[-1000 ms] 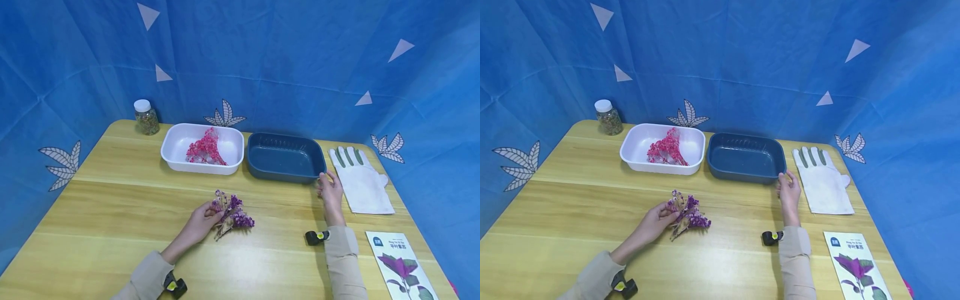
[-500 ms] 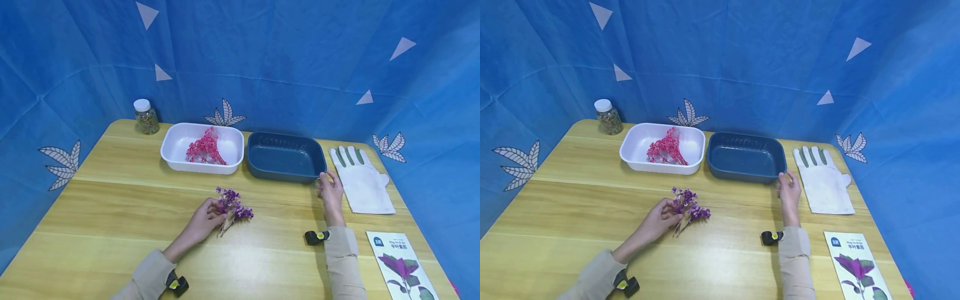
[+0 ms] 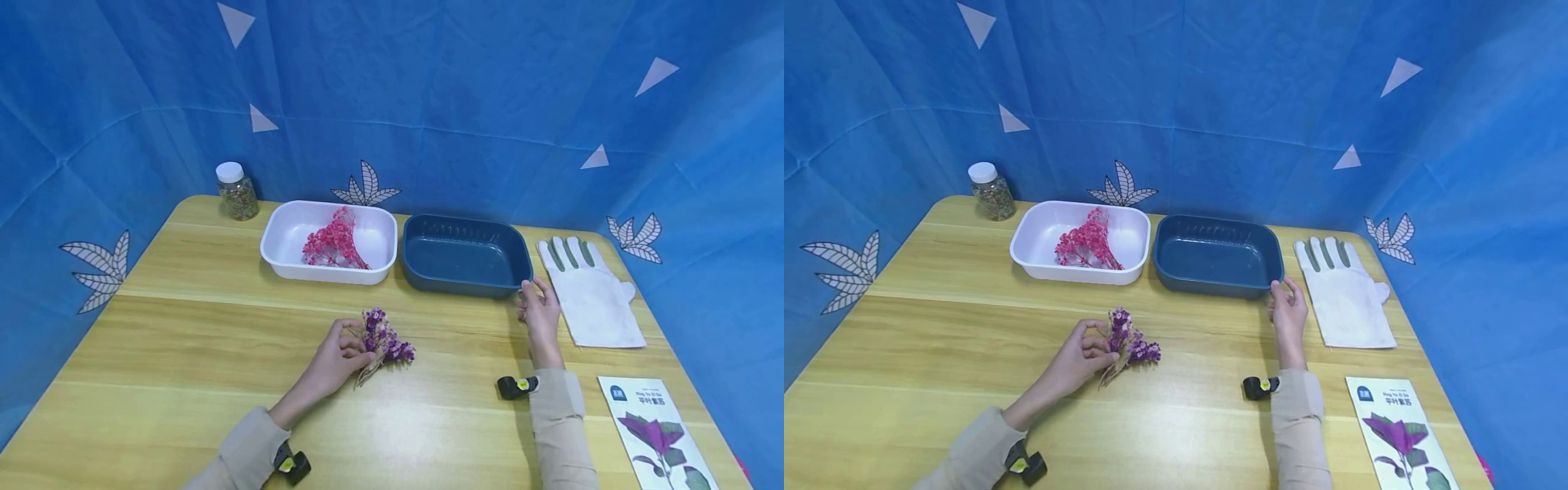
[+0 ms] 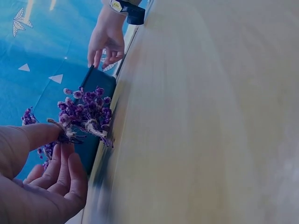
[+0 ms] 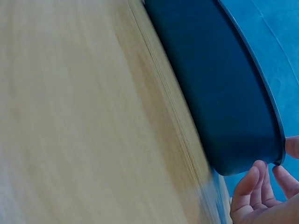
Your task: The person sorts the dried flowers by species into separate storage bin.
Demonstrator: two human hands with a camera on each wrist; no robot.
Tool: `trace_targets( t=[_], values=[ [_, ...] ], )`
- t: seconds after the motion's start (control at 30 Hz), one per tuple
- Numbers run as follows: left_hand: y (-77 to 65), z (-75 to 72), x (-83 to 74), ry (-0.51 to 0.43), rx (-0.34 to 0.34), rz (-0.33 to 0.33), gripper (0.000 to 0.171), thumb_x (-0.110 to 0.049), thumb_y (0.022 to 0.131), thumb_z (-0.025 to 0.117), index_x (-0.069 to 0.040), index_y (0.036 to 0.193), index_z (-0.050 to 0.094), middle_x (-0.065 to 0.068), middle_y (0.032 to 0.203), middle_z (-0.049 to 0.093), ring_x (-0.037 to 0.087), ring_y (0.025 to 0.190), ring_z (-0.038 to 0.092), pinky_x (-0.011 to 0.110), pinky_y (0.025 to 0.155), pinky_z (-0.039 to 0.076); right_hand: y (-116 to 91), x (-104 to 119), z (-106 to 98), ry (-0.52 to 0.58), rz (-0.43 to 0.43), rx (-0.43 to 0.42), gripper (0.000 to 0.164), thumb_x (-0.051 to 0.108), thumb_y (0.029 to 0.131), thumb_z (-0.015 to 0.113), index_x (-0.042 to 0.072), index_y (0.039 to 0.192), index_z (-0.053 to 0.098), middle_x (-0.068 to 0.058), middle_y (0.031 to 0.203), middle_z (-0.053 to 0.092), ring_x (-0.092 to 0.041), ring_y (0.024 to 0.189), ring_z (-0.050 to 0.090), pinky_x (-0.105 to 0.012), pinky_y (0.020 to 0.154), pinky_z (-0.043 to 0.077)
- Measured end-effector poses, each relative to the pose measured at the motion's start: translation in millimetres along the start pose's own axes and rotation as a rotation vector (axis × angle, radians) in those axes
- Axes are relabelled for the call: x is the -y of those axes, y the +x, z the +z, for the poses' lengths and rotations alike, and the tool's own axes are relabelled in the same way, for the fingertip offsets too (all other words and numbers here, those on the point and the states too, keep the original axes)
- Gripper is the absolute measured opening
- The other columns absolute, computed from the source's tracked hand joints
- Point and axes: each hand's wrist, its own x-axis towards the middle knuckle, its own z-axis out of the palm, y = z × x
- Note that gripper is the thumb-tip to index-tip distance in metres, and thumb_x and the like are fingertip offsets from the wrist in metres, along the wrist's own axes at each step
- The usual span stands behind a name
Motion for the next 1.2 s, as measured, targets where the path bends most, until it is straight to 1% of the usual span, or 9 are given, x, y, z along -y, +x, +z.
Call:
trace_targets(
  t=[0.13,0.33,0.5,0.7,0.83,1.0,1.13,1.17,1.2],
  values=[
    [0.0,-0.1,-1.5,0.013,-0.032,-0.009,0.067,-0.007,0.083,0.072,-0.002,0.139,0.035,0.009,0.092,0.064,0.017,0.082,0.061,0.03,0.077,0.054,0.3,-0.6,0.0,0.008,0.0,-0.002,0.05,0.031,0.095,0.057,0.011,0.139,0.043,0.005,0.084,0.059,-0.005,0.064,0.049,-0.015,0.052,0.041],
    [2.0,0.0,-1.3,0.022,-0.054,-0.02,0.07,-0.008,0.083,0.072,-0.001,0.142,0.034,0.009,0.092,0.064,0.016,0.077,0.062,0.029,0.07,0.054,0.1,0.1,0.3,0.01,-0.002,-0.001,0.049,0.031,0.095,0.058,0.011,0.137,0.044,0.006,0.082,0.059,-0.005,0.065,0.05,-0.015,0.052,0.041],
    [2.1,0.1,-1.0,0.019,-0.069,-0.01,0.076,-0.01,0.082,0.073,-0.001,0.144,0.031,0.009,0.092,0.064,0.016,0.078,0.061,0.03,0.072,0.054,-0.3,0.2,0.4,-0.004,-0.012,0.0,0.05,0.031,0.095,0.057,0.01,0.138,0.043,0.008,0.08,0.059,-0.004,0.064,0.051,-0.015,0.052,0.041],
    [0.8,0.8,-1.0,0.047,-0.083,-0.014,0.058,-0.01,0.081,0.074,-0.001,0.132,0.049,0.006,0.091,0.065,0.016,0.079,0.061,0.03,0.073,0.054,0.4,-1.2,0.4,-0.012,0.009,-0.004,0.051,0.032,0.095,0.057,0.011,0.139,0.043,0.005,0.085,0.059,-0.005,0.066,0.05,-0.015,0.053,0.041],
    [-0.1,1.1,-1.2,0.048,-0.082,-0.023,0.045,-0.008,0.08,0.075,-0.002,0.121,0.058,0.006,0.09,0.065,0.016,0.078,0.062,0.03,0.072,0.054,1.1,-0.3,-0.5,-0.007,0.007,0.011,0.052,0.03,0.096,0.055,0.01,0.142,0.04,0.007,0.083,0.058,-0.005,0.066,0.05,-0.015,0.053,0.041],
    [0.4,0.8,-0.7,0.063,-0.061,-0.028,0.036,-0.007,0.078,0.076,-0.001,0.109,0.059,0.006,0.086,0.066,0.016,0.075,0.062,0.03,0.07,0.055,2.6,-0.5,-0.6,0.006,0.009,0.011,0.053,0.03,0.096,0.056,0.009,0.142,0.039,0.008,0.082,0.058,-0.005,0.067,0.05,-0.015,0.053,0.042],
    [0.7,0.0,-0.6,0.05,-0.023,-0.017,0.03,-0.006,0.08,0.074,0.0,0.105,0.057,0.007,0.085,0.065,0.016,0.074,0.063,0.029,0.069,0.055,0.5,-2.1,-0.1,0.009,-0.03,0.001,0.054,0.034,0.094,0.059,0.008,0.138,0.042,0.006,0.084,0.057,-0.004,0.065,0.05,-0.014,0.053,0.041],
    [0.9,-0.2,-0.8,0.045,-0.017,-0.012,0.029,-0.006,0.081,0.073,0.0,0.105,0.057,0.008,0.085,0.065,0.016,0.075,0.063,0.029,0.069,0.055,-0.7,-2.3,-0.3,0.047,-0.045,0.008,0.053,0.034,0.093,0.061,0.008,0.136,0.045,0.004,0.083,0.058,-0.005,0.064,0.05,-0.014,0.051,0.041],
    [1.0,-0.5,-0.8,0.042,-0.013,-0.007,0.028,-0.006,0.082,0.072,0.001,0.105,0.057,0.008,0.086,0.065,0.017,0.076,0.063,0.028,0.069,0.055,-1.1,-2.6,-0.5,0.046,-0.056,0.012,0.054,0.035,0.092,0.062,0.008,0.136,0.045,0.004,0.083,0.058,-0.004,0.063,0.05,-0.014,0.051,0.041]
  ],
)
